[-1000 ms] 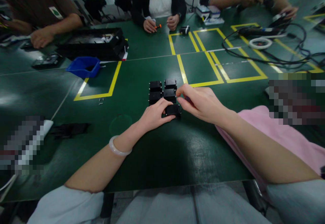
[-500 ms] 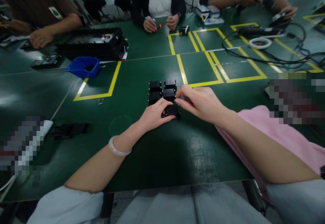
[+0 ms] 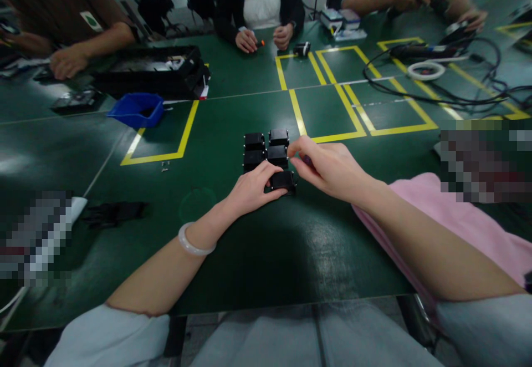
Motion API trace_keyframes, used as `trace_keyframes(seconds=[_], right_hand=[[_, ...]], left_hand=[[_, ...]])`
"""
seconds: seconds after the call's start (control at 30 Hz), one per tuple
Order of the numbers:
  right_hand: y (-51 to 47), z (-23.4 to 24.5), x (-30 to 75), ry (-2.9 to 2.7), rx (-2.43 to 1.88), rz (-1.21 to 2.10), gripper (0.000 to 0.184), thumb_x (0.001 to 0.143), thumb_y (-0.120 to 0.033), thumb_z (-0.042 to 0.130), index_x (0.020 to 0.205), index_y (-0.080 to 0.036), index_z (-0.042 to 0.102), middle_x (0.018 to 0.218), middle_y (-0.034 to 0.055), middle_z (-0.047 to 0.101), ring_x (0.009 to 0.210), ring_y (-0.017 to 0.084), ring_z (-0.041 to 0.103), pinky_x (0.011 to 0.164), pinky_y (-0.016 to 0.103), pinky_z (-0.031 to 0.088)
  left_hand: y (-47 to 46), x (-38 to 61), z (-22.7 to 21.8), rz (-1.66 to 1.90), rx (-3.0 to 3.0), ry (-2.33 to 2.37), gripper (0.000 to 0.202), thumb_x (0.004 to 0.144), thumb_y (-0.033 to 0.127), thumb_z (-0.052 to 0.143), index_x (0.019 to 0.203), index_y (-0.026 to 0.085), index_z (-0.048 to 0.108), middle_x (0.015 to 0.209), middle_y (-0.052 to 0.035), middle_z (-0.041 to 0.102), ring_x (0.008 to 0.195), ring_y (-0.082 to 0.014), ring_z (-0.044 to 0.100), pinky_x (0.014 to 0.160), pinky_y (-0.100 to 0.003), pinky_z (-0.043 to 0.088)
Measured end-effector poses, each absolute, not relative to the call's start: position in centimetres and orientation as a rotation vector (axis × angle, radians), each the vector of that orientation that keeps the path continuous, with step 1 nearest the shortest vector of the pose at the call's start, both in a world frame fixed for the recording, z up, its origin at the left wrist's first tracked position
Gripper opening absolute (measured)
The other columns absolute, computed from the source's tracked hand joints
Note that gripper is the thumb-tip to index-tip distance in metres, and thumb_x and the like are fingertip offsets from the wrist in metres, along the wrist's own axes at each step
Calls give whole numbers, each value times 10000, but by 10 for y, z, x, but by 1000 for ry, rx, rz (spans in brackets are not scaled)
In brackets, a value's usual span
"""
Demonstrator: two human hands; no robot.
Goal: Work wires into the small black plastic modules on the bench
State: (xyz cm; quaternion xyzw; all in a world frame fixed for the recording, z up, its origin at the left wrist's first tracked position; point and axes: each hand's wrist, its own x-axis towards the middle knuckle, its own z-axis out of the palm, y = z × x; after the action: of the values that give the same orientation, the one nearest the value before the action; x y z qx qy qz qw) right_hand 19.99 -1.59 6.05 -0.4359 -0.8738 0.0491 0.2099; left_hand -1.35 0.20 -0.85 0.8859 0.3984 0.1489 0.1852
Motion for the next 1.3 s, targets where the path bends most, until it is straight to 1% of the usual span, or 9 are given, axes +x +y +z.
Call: trace_keyframes(seconds=[0.13, 0.23, 0.3, 0.47, 0.67, 0.9, 0.97, 1.1, 1.3], right_hand=[[-16, 60, 201, -2412, -1179, 150, 266, 939, -284, 356, 1111, -153, 512, 723, -2, 587, 565, 115, 472, 574, 235, 286], [-15, 60, 201, -2439, -1182, 147, 290, 952, -370, 363, 1051, -158, 533, 707, 1, 574, 585, 125, 486, 578, 238, 288], [-14, 60, 201, -2441, -1206, 135, 307, 956, -389, 352, 1027, -159, 542, 688, 1, 566, 581, 128, 487, 575, 239, 287], [-14, 60, 201, -2404, -1183, 148, 265, 943, -284, 342, 1088, -151, 519, 704, -6, 573, 558, 113, 467, 572, 234, 289], [-14, 61, 202, -2446, -1183, 169, 343, 970, -412, 320, 1015, -156, 545, 678, 0, 556, 587, 129, 488, 585, 244, 294], [-16, 61, 201, -2423, -1176, 111, 274, 953, -287, 340, 1109, -152, 522, 715, -3, 579, 552, 115, 465, 565, 237, 278], [-16, 61, 202, -2436, -1157, 107, 279, 959, -307, 338, 1092, -152, 528, 707, -2, 578, 569, 120, 487, 571, 239, 279], [-15, 60, 201, -2469, -1195, 65, 350, 970, -417, 323, 988, -160, 559, 648, -2, 558, 570, 134, 506, 563, 246, 268], [-15, 61, 200, -2434, -1179, 66, 285, 952, -281, 314, 1062, -152, 543, 662, -7, 571, 557, 123, 491, 565, 247, 263]], left_hand=[[2, -13, -8, 425, 2493, 1121, 387, 863, 437, 603, 1164, 212, 510, 1074, -46, 559, 802, -164, 591, 722, -304, 477], [3, -14, -9, 453, 2503, 1108, 385, 865, 456, 595, 1149, 210, 512, 1045, -43, 566, 808, -172, 588, 712, -302, 476], [3, -14, -10, 451, 2502, 1111, 389, 864, 459, 594, 1155, 213, 512, 1052, -43, 567, 820, -176, 590, 721, -306, 478], [3, -14, -9, 428, 2485, 1115, 388, 864, 440, 602, 1168, 215, 514, 1075, -43, 561, 813, -168, 592, 726, -308, 481], [3, -14, -11, 456, 2498, 1115, 413, 860, 459, 602, 1176, 210, 507, 1072, -47, 570, 826, -176, 589, 728, -311, 483], [3, -13, -10, 428, 2487, 1122, 392, 858, 440, 608, 1167, 217, 518, 1088, -44, 565, 827, -174, 600, 739, -312, 483], [3, -14, -11, 438, 2494, 1121, 390, 859, 447, 605, 1159, 214, 516, 1078, -43, 566, 830, -176, 599, 736, -311, 483], [4, -15, -12, 447, 2513, 1118, 406, 861, 462, 600, 1166, 213, 504, 1075, -44, 566, 866, -189, 597, 736, -310, 483], [3, -14, -9, 418, 2490, 1112, 386, 869, 440, 595, 1174, 221, 509, 1084, -43, 556, 816, -164, 591, 729, -304, 481]])
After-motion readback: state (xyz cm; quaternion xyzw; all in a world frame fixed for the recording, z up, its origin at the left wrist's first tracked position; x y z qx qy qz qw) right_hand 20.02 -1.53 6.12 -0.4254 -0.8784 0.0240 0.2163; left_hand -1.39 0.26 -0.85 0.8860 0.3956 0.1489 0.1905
